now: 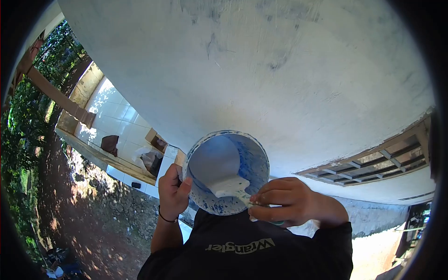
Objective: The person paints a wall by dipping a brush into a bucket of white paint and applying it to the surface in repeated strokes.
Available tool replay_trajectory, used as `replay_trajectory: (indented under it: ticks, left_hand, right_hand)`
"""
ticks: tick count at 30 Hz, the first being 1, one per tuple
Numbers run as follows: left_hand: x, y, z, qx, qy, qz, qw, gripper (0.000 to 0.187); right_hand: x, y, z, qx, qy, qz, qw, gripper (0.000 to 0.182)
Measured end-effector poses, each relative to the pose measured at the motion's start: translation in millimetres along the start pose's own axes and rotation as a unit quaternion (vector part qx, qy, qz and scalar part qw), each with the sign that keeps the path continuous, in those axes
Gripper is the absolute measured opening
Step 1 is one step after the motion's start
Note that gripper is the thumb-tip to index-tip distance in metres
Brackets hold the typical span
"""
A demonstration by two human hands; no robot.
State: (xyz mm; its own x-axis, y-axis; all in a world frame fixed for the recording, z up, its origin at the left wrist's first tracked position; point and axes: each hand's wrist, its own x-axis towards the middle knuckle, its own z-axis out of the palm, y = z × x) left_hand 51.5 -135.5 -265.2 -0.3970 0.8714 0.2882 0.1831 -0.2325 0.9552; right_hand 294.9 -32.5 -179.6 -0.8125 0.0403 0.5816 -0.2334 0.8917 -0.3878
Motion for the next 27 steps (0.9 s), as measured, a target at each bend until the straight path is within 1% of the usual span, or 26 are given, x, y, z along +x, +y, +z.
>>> replay_trajectory:
  ticks: [1,3,5,7,9,10,11,12,13,15,16,17,18,20,22,23,25,27]
  left_hand:
    - [1.3,0.1,0.8,0.011,-0.006,0.005,1.0,0.026]
    - [3.1,6.0,5.8,0.012,-0.015,0.003,1.0,0.026]
    - [4.1,6.9,8.6,0.013,-0.026,-0.001,1.0,0.026]
    - [5.6,4.0,10.4,0.031,-0.047,0.015,0.998,0.027]
    - [8.4,-1.6,14.5,0.032,-0.047,0.016,0.998,0.027]
    - [8.7,-5.1,16.8,0.035,-0.041,0.015,0.998,0.028]
    - [9.5,-8.0,20.4,0.03,-0.044,0.011,0.999,0.028]
    - [11.3,-10.6,25.0,0.002,-0.028,0.002,1.0,0.029]
    - [12.4,-12.7,28.4,-0.027,-0.013,-0.007,1.0,0.03]
    - [14.0,-17.7,27.4,-0.025,-0.031,-0.016,0.999,0.03]
    - [16.6,-21.6,26.5,-0.019,-0.045,-0.022,0.999,0.03]
    - [18.8,-31.6,27.3,-0.034,-0.049,-0.01,0.998,0.028]
    - [20.6,-30.1,32.8,-0.039,-0.052,-0.016,0.998,0.028]
    - [26.7,-21.7,42.7,-0.049,-0.068,-0.021,0.996,0.027]
    - [31.2,-20.9,51.1,-0.046,-0.072,-0.013,0.996,0.027]
    - [32.1,-20.3,53.6,-0.034,-0.087,-0.018,0.995,0.026]
    - [32.1,-18.5,57.6,-0.021,-0.104,-0.023,0.994,0.025]
    - [34.5,-18.9,62.2,0.023,-0.122,-0.017,0.992,0.025]
  right_hand:
    - [-0.6,4.0,8.6,-0.002,0.003,0.002,1.0,0.026]
    - [-2.5,10.9,23.4,-0.061,-0.056,0.01,0.997,0.03]
    - [-6.7,18.8,35.0,-0.077,-0.056,0.018,0.995,0.028]
    - [-12.0,21.1,37.7,-0.096,-0.056,0.03,0.993,0.026]
    - [-16.5,23.5,35.1,-0.078,-0.065,0.076,0.992,0.03]
    - [-17.8,24.2,32.9,-0.079,-0.066,0.082,0.991,0.03]
    - [-19.0,24.3,28.9,-0.054,-0.037,0.116,0.991,0.031]
    - [-21.0,24.0,24.3,-0.03,-0.008,0.149,0.988,0.032]
    - [-24.6,22.9,19.4,-0.032,-0.01,0.155,0.987,0.032]
    - [-32.7,21.6,9.0,0.036,0.1,0.248,0.963,0.033]
    - [-34.8,22.0,5.0,0.03,0.098,0.252,0.962,0.033]
    - [-37.4,21.8,1.7,0.029,0.12,0.274,0.954,0.027]
    - [-40.8,19.9,0.1,0.03,0.143,0.299,0.943,0.021]
    - [-41.2,16.4,2.3,0.026,0.129,0.317,0.939,0.024]
    - [-38.2,18.7,4.5,-0.043,0.028,0.255,0.966,0.026]
    - [-41.1,21.7,10.7,-0.069,-0.012,0.232,0.97,0.029]
    - [-41.0,22.2,18.0,-0.071,-0.023,0.227,0.971,0.03]
    - [-40.2,24.3,13.6,-0.079,-0.039,0.21,0.974,0.03]
